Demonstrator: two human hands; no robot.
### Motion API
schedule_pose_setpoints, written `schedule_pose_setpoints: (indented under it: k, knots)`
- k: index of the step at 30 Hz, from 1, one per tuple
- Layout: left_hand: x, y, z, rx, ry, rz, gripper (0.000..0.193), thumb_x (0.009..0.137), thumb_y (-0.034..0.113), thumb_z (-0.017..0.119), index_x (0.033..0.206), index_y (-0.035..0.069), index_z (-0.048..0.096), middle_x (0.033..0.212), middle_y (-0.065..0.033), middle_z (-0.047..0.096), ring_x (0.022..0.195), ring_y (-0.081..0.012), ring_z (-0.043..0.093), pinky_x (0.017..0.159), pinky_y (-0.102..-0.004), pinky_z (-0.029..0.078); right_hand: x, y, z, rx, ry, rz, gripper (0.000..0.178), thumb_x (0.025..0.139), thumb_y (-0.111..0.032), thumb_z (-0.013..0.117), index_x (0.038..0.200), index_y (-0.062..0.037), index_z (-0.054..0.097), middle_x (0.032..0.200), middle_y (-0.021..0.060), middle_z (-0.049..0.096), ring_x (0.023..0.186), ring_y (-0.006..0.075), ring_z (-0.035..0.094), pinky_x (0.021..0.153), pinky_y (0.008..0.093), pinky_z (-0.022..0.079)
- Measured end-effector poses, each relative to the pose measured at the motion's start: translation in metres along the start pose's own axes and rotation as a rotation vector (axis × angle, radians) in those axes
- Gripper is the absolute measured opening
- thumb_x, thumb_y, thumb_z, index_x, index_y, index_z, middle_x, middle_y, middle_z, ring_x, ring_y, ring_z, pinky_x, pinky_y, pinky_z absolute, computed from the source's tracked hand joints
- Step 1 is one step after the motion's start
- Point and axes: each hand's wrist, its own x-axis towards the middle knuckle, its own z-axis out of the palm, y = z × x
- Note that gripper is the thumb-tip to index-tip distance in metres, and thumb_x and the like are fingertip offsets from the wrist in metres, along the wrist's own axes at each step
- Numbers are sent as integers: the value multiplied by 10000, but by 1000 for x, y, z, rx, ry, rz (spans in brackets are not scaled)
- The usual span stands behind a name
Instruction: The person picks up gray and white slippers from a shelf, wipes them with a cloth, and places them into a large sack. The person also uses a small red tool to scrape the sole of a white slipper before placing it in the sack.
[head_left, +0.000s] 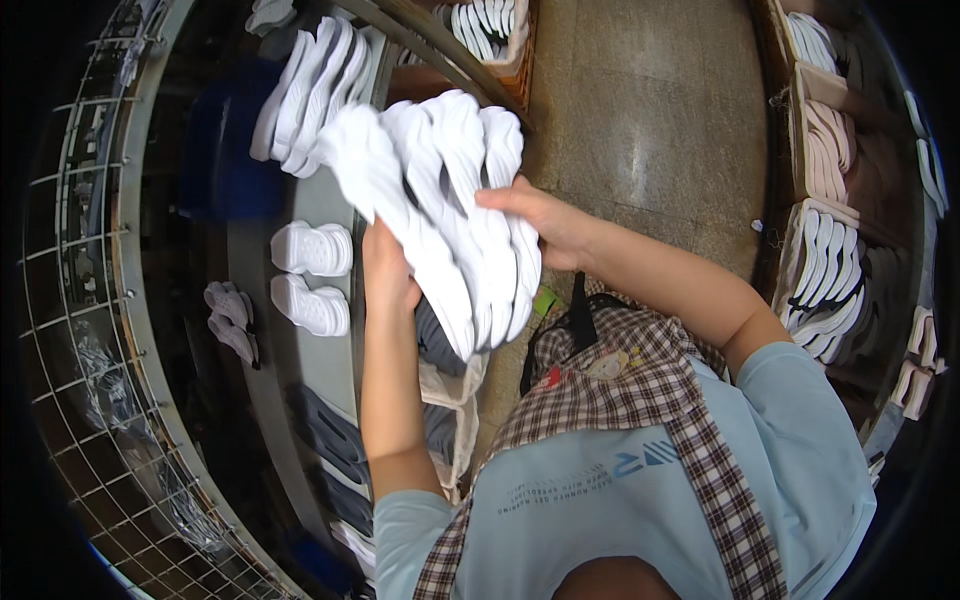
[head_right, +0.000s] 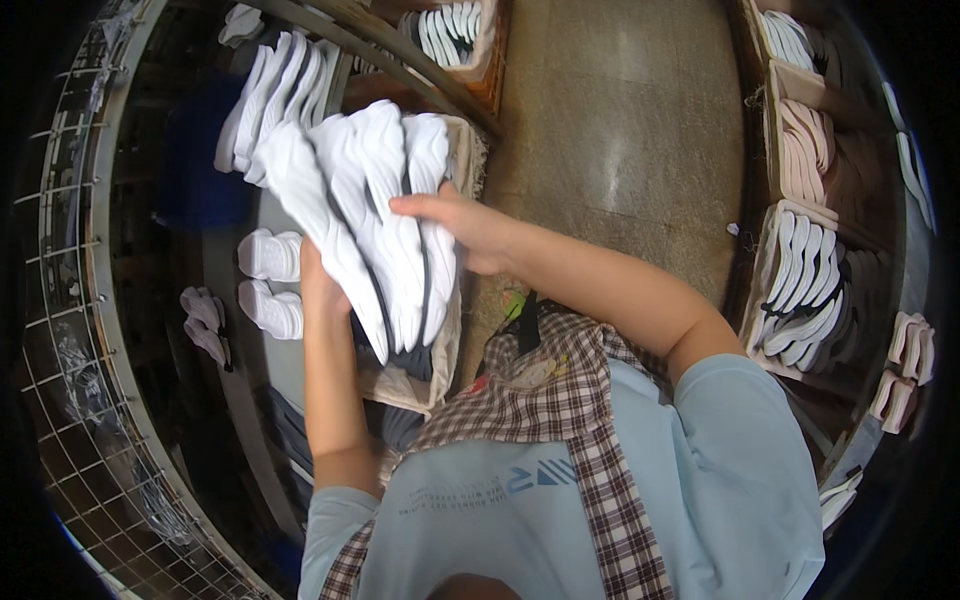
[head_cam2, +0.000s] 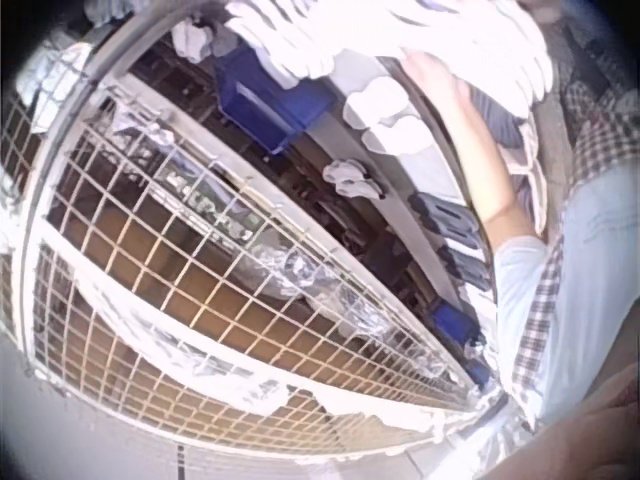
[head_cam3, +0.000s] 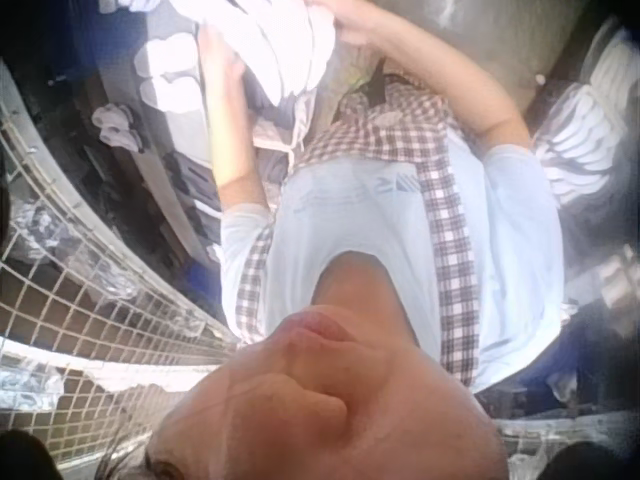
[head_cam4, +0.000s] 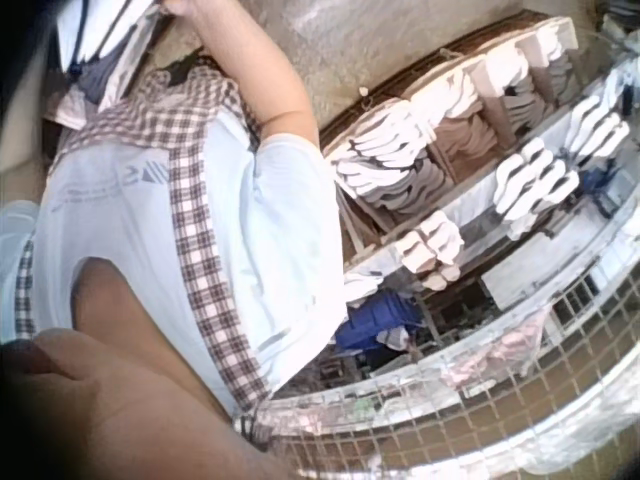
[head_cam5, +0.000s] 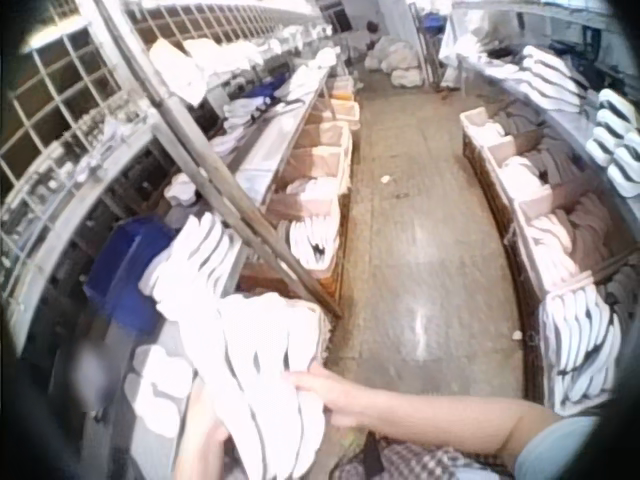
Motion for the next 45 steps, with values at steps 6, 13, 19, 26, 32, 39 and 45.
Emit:
schedule_pose_setpoints:
  k: [6, 13, 19, 26, 32, 39, 45]
  knots:
    - [9, -23, 19, -53, -17, -300, 520, 937, 431, 400, 1126, -44, 492, 988, -134, 612, 831, -227, 636, 714, -344, 543, -8, -2, -33, 104, 96, 307, 611, 854, -439, 522, 1281, -17, 411, 1205, 186, 525, 1086, 306, 544, 918, 550, 402]
    - [28, -94, 10, -391, -197, -593, 563, 928, 471, 363, 1183, -13, 494, 1062, -148, 607, 904, -244, 626, 767, -348, 532, -13, 9, -53, 110, 271, 559, 750, 817, -589, 473, 1344, -72, 341, 1342, 246, 362, 1240, 465, 318, 961, 680, 203]
    - [42, -131, 2, -686, -415, -737, 514, 965, 421, 285, 1247, 28, 458, 1188, -118, 541, 1062, -205, 535, 928, -313, 437, -12, 18, -63, 125, 315, 633, 722, 841, -605, 417, 1330, -75, 371, 1336, 247, 374, 1229, 463, 340, 947, 670, 248]
    - [30, -106, 16, -617, -481, -673, 514, 965, 428, 270, 1257, 45, 450, 1208, -100, 531, 1091, -194, 514, 959, -307, 408, -9, 20, -67, 132, 281, 650, 739, 834, -623, 407, 1335, -81, 367, 1346, 250, 364, 1235, 454, 341, 945, 666, 260]
    - [33, -109, 15, -314, -714, -480, 505, 964, 425, 253, 1267, 68, 444, 1228, -81, 520, 1120, -175, 491, 999, -297, 366, -8, 18, -65, 145, 281, 644, 721, 844, -613, 398, 1339, -90, 363, 1344, 247, 368, 1232, 453, 347, 938, 675, 258]
    - [34, -127, 2, -410, -531, -475, 522, 953, 431, 312, 1251, 21, 440, 1173, -138, 547, 1068, -250, 546, 911, -372, 450, -6, 18, -64, 154, 268, 636, 707, 855, -599, 389, 1332, -78, 368, 1340, 240, 374, 1228, 447, 354, 931, 687, 251]
    - [15, -98, 12, -313, -154, -259, 396, 957, 243, 393, 1262, -5, 347, 1135, -174, 542, 985, -256, 599, 819, -363, 534, -4, 15, -53, -96, 164, 256, 635, 881, -443, 453, 1302, 22, 355, 1270, 223, 450, 1177, 365, 443, 952, 534, 351]
